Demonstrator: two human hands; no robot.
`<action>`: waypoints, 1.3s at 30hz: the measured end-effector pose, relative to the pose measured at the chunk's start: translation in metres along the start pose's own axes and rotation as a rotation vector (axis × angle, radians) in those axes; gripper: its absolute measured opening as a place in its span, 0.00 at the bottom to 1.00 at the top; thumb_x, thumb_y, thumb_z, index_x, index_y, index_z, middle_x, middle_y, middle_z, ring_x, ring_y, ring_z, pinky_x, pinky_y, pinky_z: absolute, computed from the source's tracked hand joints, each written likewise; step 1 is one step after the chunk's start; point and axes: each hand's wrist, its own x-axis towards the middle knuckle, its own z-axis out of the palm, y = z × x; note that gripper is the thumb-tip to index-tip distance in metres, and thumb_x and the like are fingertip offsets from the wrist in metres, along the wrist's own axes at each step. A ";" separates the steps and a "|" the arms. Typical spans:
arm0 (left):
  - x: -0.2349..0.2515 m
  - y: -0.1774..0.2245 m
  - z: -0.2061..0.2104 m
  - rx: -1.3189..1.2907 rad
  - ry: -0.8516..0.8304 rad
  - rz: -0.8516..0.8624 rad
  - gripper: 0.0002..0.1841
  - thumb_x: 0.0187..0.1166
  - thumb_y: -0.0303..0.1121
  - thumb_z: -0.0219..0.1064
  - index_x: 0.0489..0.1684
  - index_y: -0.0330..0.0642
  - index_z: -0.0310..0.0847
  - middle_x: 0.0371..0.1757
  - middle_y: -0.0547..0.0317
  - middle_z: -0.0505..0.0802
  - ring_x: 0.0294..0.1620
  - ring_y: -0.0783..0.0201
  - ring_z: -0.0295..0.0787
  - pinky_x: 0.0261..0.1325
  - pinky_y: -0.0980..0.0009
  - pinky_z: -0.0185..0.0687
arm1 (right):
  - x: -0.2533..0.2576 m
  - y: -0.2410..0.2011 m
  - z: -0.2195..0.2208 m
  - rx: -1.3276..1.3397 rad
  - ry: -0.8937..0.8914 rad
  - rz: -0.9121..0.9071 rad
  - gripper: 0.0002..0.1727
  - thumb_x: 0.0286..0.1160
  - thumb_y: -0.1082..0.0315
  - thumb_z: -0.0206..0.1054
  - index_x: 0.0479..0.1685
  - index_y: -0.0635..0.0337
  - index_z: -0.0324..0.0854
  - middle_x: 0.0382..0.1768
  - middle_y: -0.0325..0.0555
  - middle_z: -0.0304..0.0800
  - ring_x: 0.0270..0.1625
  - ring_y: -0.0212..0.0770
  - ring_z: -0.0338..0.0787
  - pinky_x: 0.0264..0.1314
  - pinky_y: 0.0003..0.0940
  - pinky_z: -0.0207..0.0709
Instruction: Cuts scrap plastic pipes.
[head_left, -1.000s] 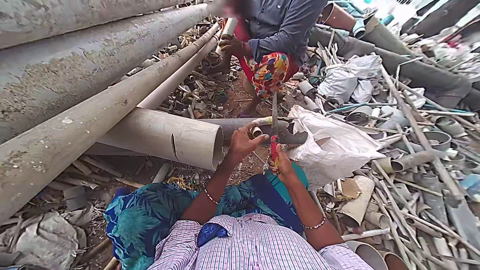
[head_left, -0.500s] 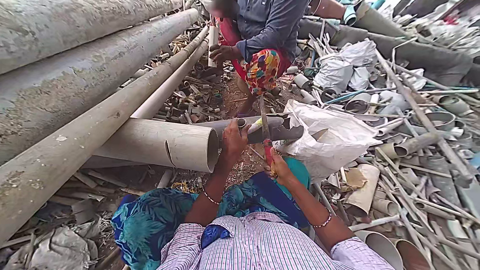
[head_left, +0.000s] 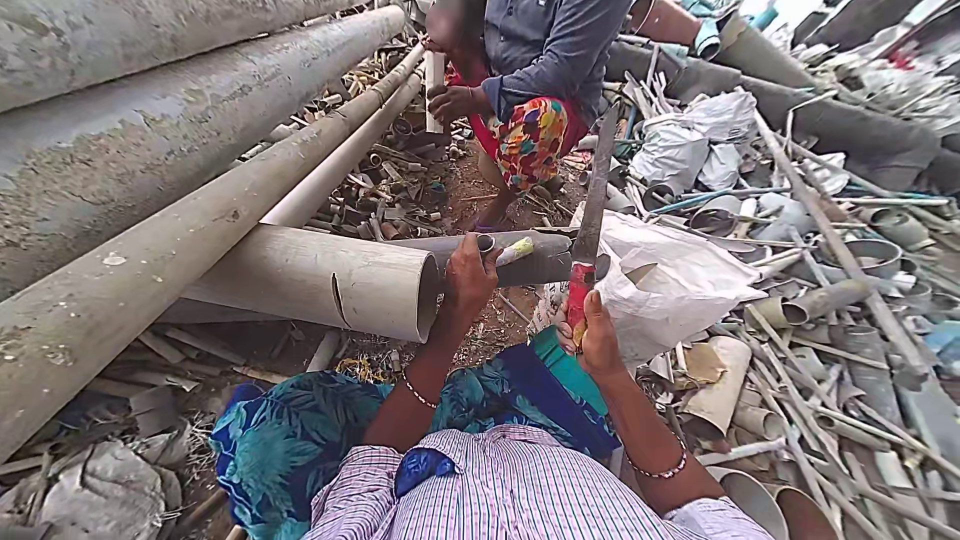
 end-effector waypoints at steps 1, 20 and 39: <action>0.000 0.001 -0.001 -0.001 -0.006 -0.005 0.19 0.88 0.38 0.65 0.63 0.29 0.75 0.54 0.30 0.88 0.50 0.34 0.90 0.53 0.42 0.85 | 0.003 0.006 0.000 -0.003 0.025 -0.117 0.24 0.93 0.45 0.39 0.35 0.48 0.72 0.16 0.23 0.76 0.12 0.19 0.71 0.15 0.13 0.67; 0.003 0.002 0.002 0.011 0.031 0.008 0.18 0.85 0.34 0.67 0.65 0.30 0.75 0.58 0.32 0.88 0.53 0.36 0.90 0.55 0.42 0.85 | -0.009 0.027 0.008 -0.117 0.065 -0.089 0.25 0.94 0.44 0.38 0.34 0.49 0.70 0.14 0.22 0.72 0.12 0.18 0.69 0.14 0.14 0.65; 0.011 0.001 0.010 0.020 0.086 0.004 0.18 0.83 0.30 0.69 0.64 0.26 0.77 0.57 0.30 0.89 0.52 0.35 0.92 0.55 0.42 0.86 | -0.009 0.031 -0.004 0.005 0.086 -0.120 0.29 0.89 0.36 0.41 0.33 0.48 0.72 0.14 0.21 0.74 0.12 0.18 0.70 0.14 0.13 0.65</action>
